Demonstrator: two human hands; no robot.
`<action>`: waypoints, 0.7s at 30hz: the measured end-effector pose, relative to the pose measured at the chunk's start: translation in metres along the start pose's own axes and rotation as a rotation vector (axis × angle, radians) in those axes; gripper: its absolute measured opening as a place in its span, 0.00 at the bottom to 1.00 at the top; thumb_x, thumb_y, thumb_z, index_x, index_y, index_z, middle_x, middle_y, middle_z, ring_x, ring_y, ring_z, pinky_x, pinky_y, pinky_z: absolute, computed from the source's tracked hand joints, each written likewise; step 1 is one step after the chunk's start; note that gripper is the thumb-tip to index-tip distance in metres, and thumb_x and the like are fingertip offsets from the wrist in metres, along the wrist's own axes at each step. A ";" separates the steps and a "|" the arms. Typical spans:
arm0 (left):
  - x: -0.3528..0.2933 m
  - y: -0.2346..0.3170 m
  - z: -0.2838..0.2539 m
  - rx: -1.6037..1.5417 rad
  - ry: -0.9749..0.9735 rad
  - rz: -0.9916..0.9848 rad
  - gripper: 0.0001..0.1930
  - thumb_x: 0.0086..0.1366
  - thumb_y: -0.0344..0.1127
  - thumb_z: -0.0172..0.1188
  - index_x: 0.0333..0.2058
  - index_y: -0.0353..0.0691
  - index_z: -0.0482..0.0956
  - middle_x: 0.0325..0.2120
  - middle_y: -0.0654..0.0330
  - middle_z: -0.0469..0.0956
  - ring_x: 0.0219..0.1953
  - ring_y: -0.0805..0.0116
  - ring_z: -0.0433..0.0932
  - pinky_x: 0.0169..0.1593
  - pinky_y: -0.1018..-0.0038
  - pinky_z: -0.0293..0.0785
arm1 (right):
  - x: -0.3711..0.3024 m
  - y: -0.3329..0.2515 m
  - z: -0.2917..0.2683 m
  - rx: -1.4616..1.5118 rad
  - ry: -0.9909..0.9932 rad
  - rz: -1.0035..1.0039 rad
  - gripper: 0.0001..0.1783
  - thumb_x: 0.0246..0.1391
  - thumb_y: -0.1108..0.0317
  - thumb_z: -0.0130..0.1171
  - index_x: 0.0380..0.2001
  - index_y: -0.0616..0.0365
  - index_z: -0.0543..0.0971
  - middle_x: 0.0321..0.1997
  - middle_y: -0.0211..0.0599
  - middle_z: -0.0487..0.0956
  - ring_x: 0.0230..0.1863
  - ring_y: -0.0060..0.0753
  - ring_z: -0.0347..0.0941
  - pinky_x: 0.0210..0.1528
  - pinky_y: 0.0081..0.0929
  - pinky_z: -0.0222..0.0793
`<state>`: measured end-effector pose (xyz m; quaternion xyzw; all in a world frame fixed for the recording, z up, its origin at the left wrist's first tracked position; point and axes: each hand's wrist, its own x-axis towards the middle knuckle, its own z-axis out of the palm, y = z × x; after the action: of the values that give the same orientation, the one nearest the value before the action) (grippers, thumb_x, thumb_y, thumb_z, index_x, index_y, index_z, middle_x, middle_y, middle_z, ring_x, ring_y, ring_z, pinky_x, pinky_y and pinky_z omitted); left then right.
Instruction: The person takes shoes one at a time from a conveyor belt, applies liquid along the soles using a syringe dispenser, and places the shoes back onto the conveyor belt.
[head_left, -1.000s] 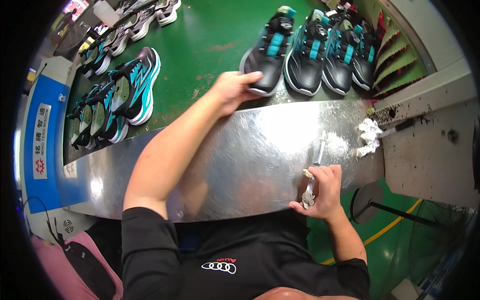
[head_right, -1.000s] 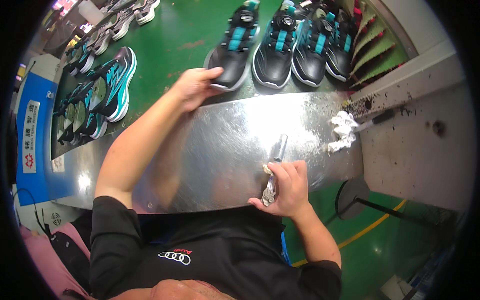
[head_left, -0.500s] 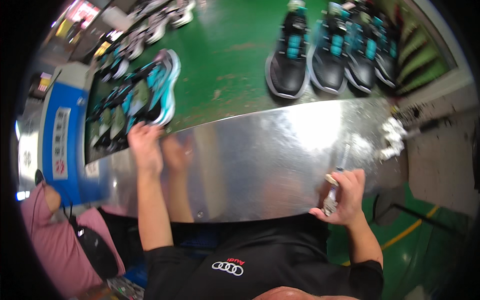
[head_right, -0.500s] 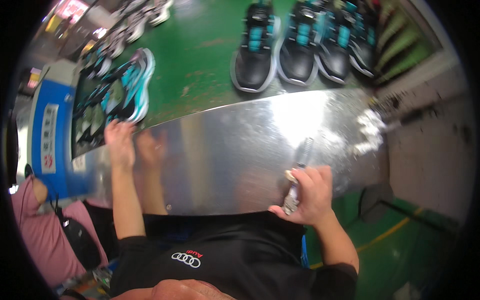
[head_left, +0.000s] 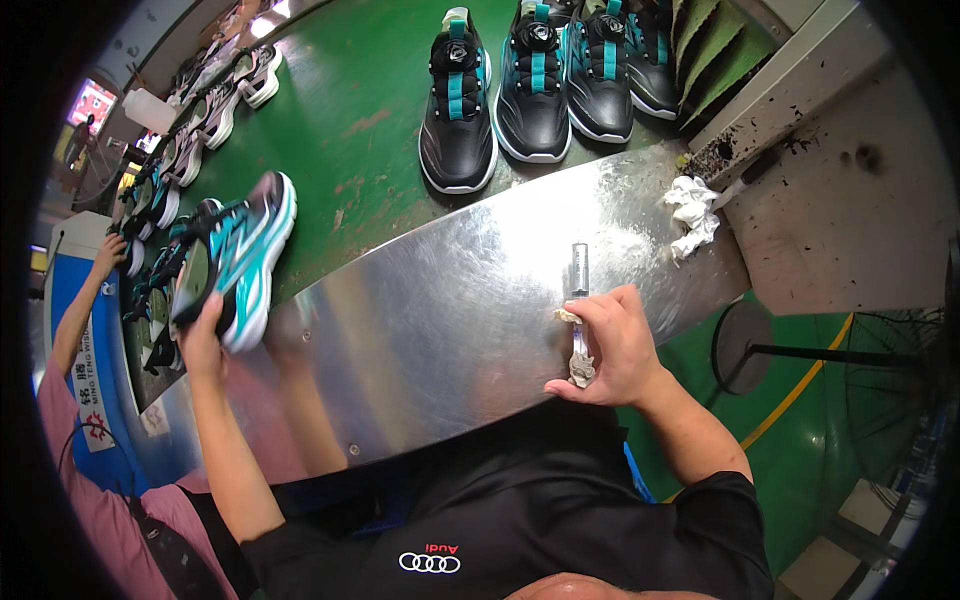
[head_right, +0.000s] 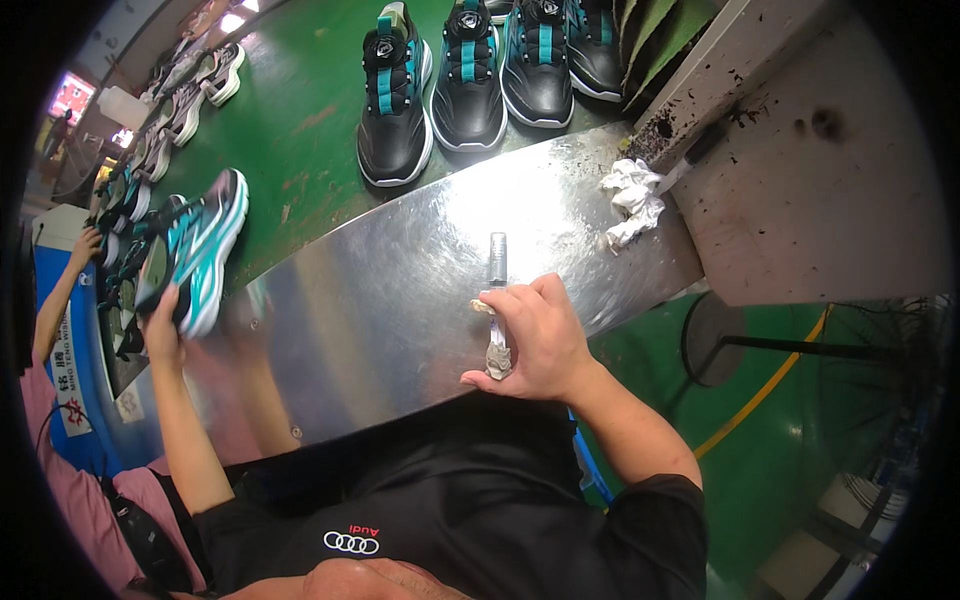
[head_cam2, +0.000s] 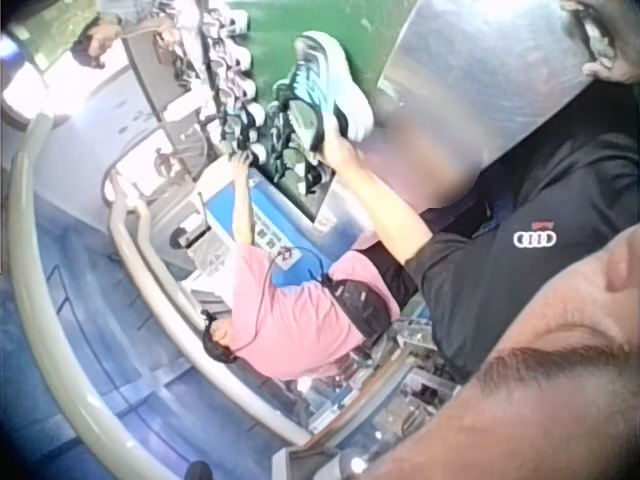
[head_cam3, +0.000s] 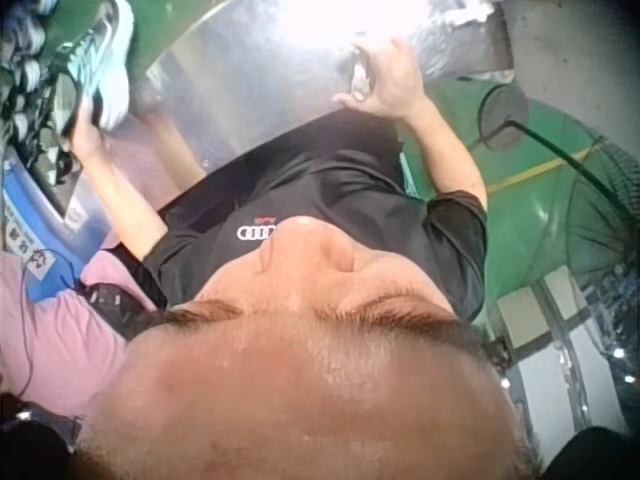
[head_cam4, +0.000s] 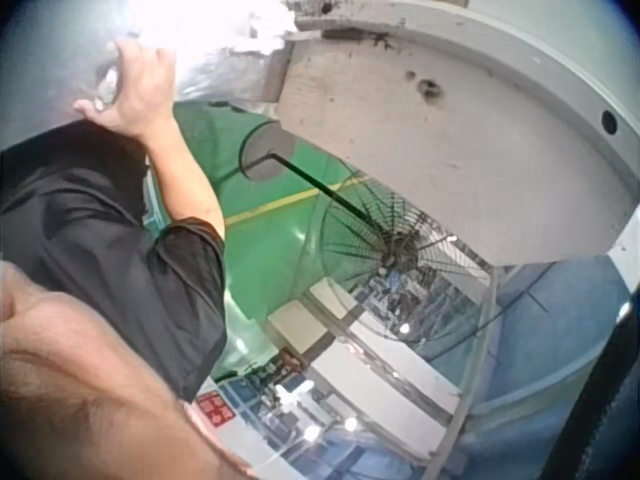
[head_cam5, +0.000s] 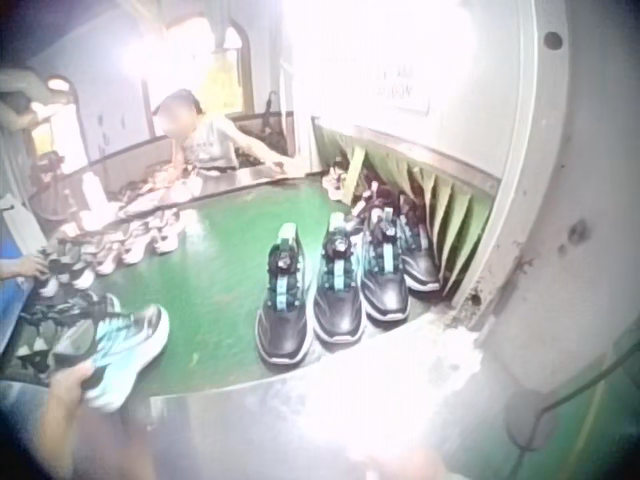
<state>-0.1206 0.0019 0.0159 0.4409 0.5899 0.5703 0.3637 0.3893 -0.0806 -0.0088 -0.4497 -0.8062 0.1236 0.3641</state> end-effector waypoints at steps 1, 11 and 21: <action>-0.027 0.016 0.016 -0.004 -0.059 0.036 0.34 0.55 0.27 0.60 0.60 0.33 0.58 0.54 0.56 0.67 0.55 0.67 0.66 0.60 0.71 0.58 | -0.001 0.002 -0.001 0.002 -0.014 0.013 0.41 0.26 0.49 0.73 0.46 0.55 0.70 0.37 0.35 0.73 0.35 0.41 0.61 0.40 0.33 0.63; -0.196 0.041 0.061 -0.018 -0.194 -0.120 0.50 0.43 0.35 0.68 0.62 0.39 0.46 0.55 0.54 0.59 0.54 0.58 0.65 0.49 0.72 0.71 | -0.018 -0.006 -0.028 0.180 -0.118 0.178 0.43 0.30 0.46 0.72 0.47 0.59 0.69 0.40 0.38 0.71 0.38 0.41 0.61 0.44 0.33 0.59; -0.008 -0.016 0.065 0.252 -0.301 -0.327 0.18 0.63 0.49 0.53 0.34 0.36 0.76 0.27 0.64 0.75 0.29 0.79 0.71 0.34 0.82 0.67 | -0.043 -0.009 -0.040 0.571 0.018 0.550 0.57 0.35 0.35 0.66 0.59 0.67 0.58 0.47 0.37 0.69 0.48 0.29 0.66 0.52 0.26 0.60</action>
<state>-0.0595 0.0180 -0.0061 0.4614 0.6590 0.3541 0.4769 0.4259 -0.1258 0.0033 -0.5307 -0.5854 0.4317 0.4350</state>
